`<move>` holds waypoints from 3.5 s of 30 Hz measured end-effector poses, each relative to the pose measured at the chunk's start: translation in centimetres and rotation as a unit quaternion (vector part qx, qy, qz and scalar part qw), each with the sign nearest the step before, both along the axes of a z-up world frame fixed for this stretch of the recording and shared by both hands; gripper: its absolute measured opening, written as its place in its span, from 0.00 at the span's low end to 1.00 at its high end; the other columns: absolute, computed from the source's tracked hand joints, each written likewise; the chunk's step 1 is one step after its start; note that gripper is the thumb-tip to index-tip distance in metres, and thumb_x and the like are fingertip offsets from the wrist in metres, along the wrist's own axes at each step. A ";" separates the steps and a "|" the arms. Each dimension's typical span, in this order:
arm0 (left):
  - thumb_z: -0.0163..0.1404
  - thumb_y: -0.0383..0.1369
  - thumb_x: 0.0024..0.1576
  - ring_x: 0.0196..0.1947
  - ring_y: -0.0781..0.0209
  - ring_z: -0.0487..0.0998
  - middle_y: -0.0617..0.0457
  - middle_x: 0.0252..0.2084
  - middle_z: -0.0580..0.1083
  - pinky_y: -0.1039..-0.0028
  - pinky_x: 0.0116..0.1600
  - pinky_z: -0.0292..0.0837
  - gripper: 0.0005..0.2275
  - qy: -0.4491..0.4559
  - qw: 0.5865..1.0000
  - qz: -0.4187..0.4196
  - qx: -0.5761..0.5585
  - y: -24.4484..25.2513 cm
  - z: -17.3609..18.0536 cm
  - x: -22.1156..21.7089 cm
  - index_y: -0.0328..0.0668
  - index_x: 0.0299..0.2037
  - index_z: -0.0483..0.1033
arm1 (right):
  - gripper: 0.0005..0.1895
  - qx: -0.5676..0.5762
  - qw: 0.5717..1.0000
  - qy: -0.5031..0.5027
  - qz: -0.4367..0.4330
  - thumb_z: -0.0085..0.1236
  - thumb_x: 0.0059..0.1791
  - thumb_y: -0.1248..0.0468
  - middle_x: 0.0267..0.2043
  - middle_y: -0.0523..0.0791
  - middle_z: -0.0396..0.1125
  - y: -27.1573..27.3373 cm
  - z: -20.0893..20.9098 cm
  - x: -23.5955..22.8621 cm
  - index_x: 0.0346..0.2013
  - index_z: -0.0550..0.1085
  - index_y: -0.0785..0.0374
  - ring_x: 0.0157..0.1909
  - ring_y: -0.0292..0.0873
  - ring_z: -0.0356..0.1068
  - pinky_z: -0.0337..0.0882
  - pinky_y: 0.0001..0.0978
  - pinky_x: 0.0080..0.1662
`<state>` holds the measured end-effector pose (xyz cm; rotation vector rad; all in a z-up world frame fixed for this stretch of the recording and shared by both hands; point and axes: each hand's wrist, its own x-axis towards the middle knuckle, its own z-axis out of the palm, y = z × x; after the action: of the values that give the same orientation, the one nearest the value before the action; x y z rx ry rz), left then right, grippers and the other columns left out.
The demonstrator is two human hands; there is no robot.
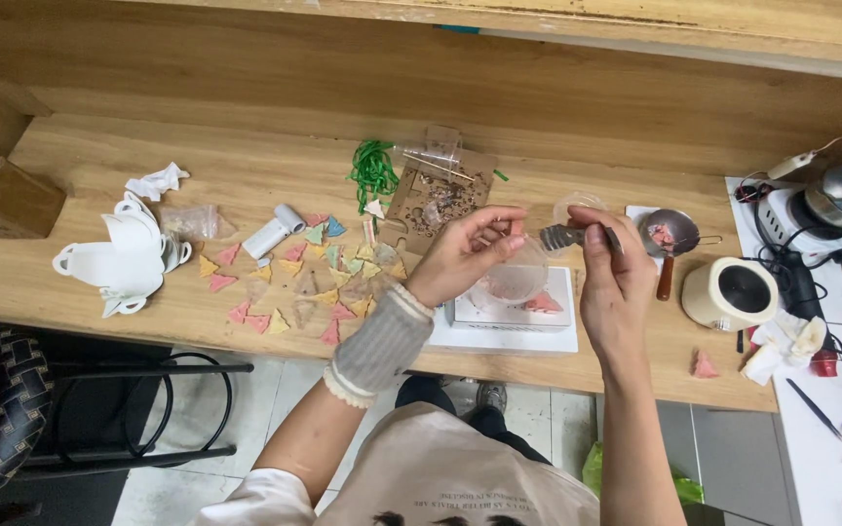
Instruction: Painting or cleaning small pink wax figurines on a scale and workbench.
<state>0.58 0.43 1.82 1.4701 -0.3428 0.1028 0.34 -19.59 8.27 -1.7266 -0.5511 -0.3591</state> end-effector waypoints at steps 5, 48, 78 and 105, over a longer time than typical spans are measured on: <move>0.58 0.35 0.60 0.40 0.71 0.76 0.55 0.43 0.78 0.80 0.45 0.75 0.19 0.005 0.998 0.032 0.049 -0.3 0.8 -0.4 0.36 0.59 0.76 | 0.13 0.020 0.994 0.098 -0.051 0.49 0.62 0.65 0.37 0.45 0.67 -2.8 -2.9 0.9 0.57 0.76 0.67 0.39 0.36 0.64 0.65 0.26 0.41; 0.46 0.40 0.67 0.59 0.55 0.73 0.44 0.59 0.71 0.64 0.65 0.70 0.22 0.097 0.884 0.082 -0.450 10.7 -2.1 -6.9 0.32 0.66 0.64 | 0.18 -0.381 0.900 0.073 -0.200 0.61 0.40 0.66 0.48 0.53 0.76 -15.3 -30.3 -3.3 0.45 0.81 0.61 0.49 0.58 0.71 0.70 0.48 0.53; 0.44 0.39 0.69 0.56 0.49 0.72 0.39 0.56 0.72 0.62 0.64 0.67 0.21 0.032 0.675 0.408 -0.614 31.7 -22.5 -33.1 0.30 0.66 0.61 | 0.42 -0.602 0.758 -0.084 0.236 0.75 0.27 0.63 0.69 0.51 0.49 46.8 -26.6 8.6 0.55 0.72 0.60 0.69 0.54 0.47 0.55 0.51 0.61; 0.43 0.39 0.70 0.56 0.48 0.74 0.39 0.58 0.73 0.63 0.63 0.68 0.21 0.015 0.683 0.358 -0.637 32.0 -26.0 -28.2 0.29 0.66 0.63 | 0.46 -0.620 0.683 -0.249 0.298 0.70 0.31 0.63 0.67 0.55 0.56 47.1 -29.3 12.0 0.63 0.65 0.66 0.71 0.57 0.51 0.48 0.60 0.67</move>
<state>-27.65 32.48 -24.20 0.1011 0.3581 0.7864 12.32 27.54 -21.02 -2.5320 -2.0641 0.1168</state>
